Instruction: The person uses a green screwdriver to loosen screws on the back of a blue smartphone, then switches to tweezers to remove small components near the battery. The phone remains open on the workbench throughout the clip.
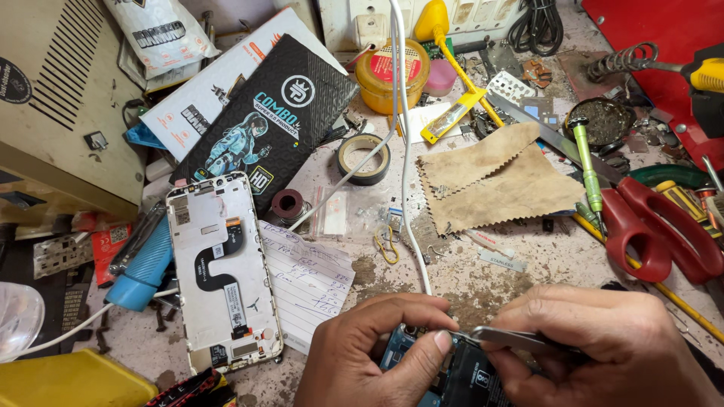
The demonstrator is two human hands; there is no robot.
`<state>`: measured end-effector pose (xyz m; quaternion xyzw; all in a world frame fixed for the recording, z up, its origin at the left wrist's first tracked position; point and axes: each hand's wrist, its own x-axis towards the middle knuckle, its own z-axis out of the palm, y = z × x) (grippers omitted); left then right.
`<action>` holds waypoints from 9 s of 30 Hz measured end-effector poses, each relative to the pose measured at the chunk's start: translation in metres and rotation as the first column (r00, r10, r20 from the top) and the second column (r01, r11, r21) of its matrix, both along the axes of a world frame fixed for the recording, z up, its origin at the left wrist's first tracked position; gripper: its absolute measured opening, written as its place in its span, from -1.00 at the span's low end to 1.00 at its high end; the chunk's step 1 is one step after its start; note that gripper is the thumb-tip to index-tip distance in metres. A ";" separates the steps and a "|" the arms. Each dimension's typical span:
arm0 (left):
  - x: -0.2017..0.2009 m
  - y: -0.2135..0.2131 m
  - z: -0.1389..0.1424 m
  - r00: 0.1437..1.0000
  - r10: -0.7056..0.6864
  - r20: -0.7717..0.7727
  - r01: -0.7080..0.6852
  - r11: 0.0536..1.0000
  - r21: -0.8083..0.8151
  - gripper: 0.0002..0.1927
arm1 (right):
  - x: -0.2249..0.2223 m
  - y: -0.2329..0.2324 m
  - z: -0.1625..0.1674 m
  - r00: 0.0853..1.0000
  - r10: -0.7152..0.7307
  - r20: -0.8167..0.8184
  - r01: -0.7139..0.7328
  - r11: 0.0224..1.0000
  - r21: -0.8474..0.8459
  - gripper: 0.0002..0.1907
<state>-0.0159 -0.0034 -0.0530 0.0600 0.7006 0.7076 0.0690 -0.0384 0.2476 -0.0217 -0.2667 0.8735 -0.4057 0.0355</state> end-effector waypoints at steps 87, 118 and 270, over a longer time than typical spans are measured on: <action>-0.004 0.003 0.000 0.904 0.098 0.415 -0.098 0.995 -0.021 -0.61 | 0.000 0.007 -0.010 0.983 0.185 -0.024 -0.181 0.979 0.098 -0.70; -0.002 0.009 -0.012 0.949 0.031 0.313 -0.063 0.994 0.093 -0.58 | -0.022 0.031 -0.003 0.818 -0.047 0.573 0.239 0.935 -0.264 -0.76; 0.001 -0.028 0.005 0.966 -0.236 0.102 0.252 0.793 -0.555 -0.78 | -0.011 0.000 -0.027 0.668 0.255 0.699 0.129 0.886 -0.446 -0.65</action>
